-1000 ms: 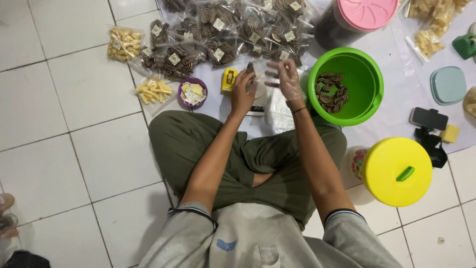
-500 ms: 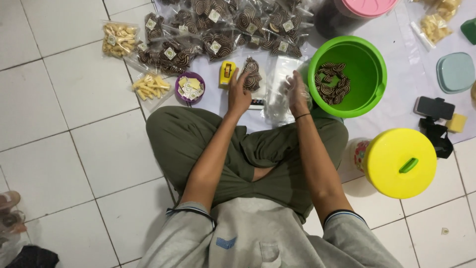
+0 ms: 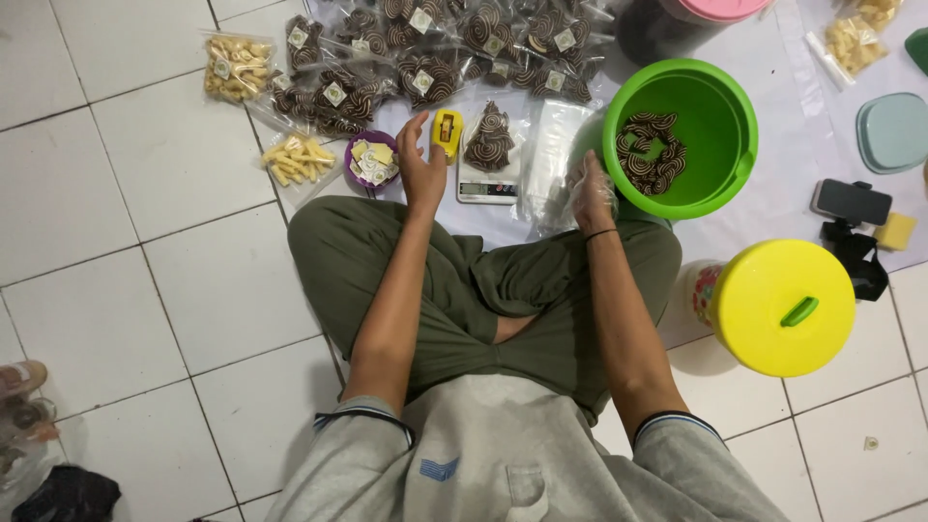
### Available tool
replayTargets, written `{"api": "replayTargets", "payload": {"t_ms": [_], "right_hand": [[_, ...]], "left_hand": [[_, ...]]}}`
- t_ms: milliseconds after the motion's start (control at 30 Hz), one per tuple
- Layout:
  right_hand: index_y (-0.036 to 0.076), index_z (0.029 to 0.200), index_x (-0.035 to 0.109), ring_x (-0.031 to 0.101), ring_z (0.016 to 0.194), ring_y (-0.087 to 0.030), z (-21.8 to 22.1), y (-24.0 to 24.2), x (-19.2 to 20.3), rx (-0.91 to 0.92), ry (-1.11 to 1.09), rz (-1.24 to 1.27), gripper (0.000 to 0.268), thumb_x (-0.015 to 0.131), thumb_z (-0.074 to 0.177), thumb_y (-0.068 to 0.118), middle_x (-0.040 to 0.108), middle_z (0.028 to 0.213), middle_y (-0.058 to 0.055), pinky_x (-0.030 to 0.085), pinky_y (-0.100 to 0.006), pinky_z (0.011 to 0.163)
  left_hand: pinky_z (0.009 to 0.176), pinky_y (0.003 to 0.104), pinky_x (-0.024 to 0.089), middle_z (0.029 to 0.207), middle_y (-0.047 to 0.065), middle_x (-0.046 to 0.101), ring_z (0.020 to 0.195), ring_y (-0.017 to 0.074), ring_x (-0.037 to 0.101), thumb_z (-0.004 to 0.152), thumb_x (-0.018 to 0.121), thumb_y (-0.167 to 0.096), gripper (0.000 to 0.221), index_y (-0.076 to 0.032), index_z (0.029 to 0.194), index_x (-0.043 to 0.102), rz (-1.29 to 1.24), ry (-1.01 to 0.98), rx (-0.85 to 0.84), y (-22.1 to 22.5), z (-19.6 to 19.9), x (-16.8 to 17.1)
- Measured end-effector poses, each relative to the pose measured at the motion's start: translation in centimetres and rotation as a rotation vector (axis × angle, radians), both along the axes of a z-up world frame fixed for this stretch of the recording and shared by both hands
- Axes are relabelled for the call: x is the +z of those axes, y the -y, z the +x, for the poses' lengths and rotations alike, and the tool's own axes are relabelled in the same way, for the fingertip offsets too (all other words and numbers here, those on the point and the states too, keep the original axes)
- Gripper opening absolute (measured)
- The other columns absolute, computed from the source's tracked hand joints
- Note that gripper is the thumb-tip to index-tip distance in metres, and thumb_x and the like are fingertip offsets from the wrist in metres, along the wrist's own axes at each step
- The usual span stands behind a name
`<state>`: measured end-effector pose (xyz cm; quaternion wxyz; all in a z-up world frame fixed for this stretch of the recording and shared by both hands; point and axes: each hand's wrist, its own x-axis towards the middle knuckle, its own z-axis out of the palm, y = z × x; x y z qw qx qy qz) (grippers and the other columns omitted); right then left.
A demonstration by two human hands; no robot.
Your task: A person sitting on the floor is manually weighing and bagging heart-shaped chocolate cookies. They pick cookies from a green bowl and place them into a plastic bag on a digital scale until the target weight is reached.
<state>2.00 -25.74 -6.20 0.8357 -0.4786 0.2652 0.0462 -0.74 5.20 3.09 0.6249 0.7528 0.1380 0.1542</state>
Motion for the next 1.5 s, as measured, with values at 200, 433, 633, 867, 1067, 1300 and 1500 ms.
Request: {"api": "replayTargets", "payload": {"t_ms": [200,433,633,867,1067,1300,1500], "right_hand": [[-0.002,0.162,0.021,0.005,0.154,-0.046,-1.6,-2.0,6.4,-0.030,-0.049,-0.102,0.095,0.066,0.101,0.056,0.003,0.168,-0.031,0.002,-0.054,0.127],[0.013,0.163,0.023,0.057,0.131,-0.046,-1.4,-1.6,2.9,0.140,-0.165,-0.477,0.109,0.081,0.090,0.069,0.044,0.153,-0.035,0.056,-0.048,0.103],[0.002,0.154,0.037,0.078,0.082,-0.026,1.6,-4.8,-0.7,0.172,-0.097,-0.593,0.100,0.097,0.077,0.024,0.077,0.099,-0.018,0.062,-0.039,0.074],[0.017,0.093,0.080,0.070,0.074,-0.024,0.2,-9.3,17.1,0.140,0.696,-1.137,0.015,0.076,0.086,0.004,0.072,0.079,-0.008,0.056,-0.037,0.075],[0.009,0.093,0.076,0.071,0.076,-0.026,-0.4,-7.8,22.2,0.273,0.890,-1.315,0.012,0.074,0.093,-0.003,0.070,0.080,-0.009,0.058,-0.038,0.072],[0.007,0.106,0.076,0.067,0.085,-0.013,-2.0,-8.3,22.2,0.233,0.612,-0.757,0.011,0.073,0.095,0.005,0.073,0.089,-0.006,0.057,-0.030,0.084],[0.005,0.101,0.077,0.068,0.080,-0.015,-3.7,-10.0,21.9,0.188,0.574,-0.644,0.010,0.079,0.091,0.005,0.075,0.089,-0.010,0.059,-0.031,0.081]], "left_hand": [[0.113,0.051,0.044,0.144,0.014,0.048,0.140,0.0405,0.047,0.092,0.057,0.000,0.055,-0.021,0.143,0.057,-0.004,-0.019,-0.007,0.3,-0.2,0.2],[0.112,0.052,0.043,0.136,0.022,0.055,0.135,0.0448,0.052,0.095,0.056,-0.003,0.043,-0.012,0.137,0.061,-0.032,-0.061,-0.071,1.3,-0.9,0.8],[0.091,0.043,0.057,0.109,0.012,0.075,0.103,0.0350,0.073,0.094,0.071,-0.017,0.027,-0.020,0.121,0.074,0.101,-0.074,-0.377,-3.6,0.4,-0.4],[0.086,0.047,0.059,0.098,0.001,0.077,0.101,0.0314,0.073,0.082,0.076,-0.026,0.021,-0.033,0.102,0.079,0.816,-0.505,-0.416,-16.6,6.9,-6.0],[0.076,0.059,0.059,0.088,0.016,0.077,0.092,0.0423,0.075,0.073,0.082,-0.015,0.017,-0.014,0.089,0.082,1.135,-0.684,-0.514,-15.1,7.0,-13.6],[0.098,0.059,0.051,0.105,0.023,0.078,0.112,0.0448,0.070,0.090,0.067,-0.013,0.022,0.000,0.103,0.079,1.252,-0.680,-0.635,-11.6,6.7,-10.4],[0.088,0.058,0.056,0.107,0.019,0.078,0.108,0.0386,0.073,0.089,0.067,-0.009,0.020,-0.006,0.105,0.080,1.359,-0.699,-0.674,-11.3,6.6,-10.9]]}}
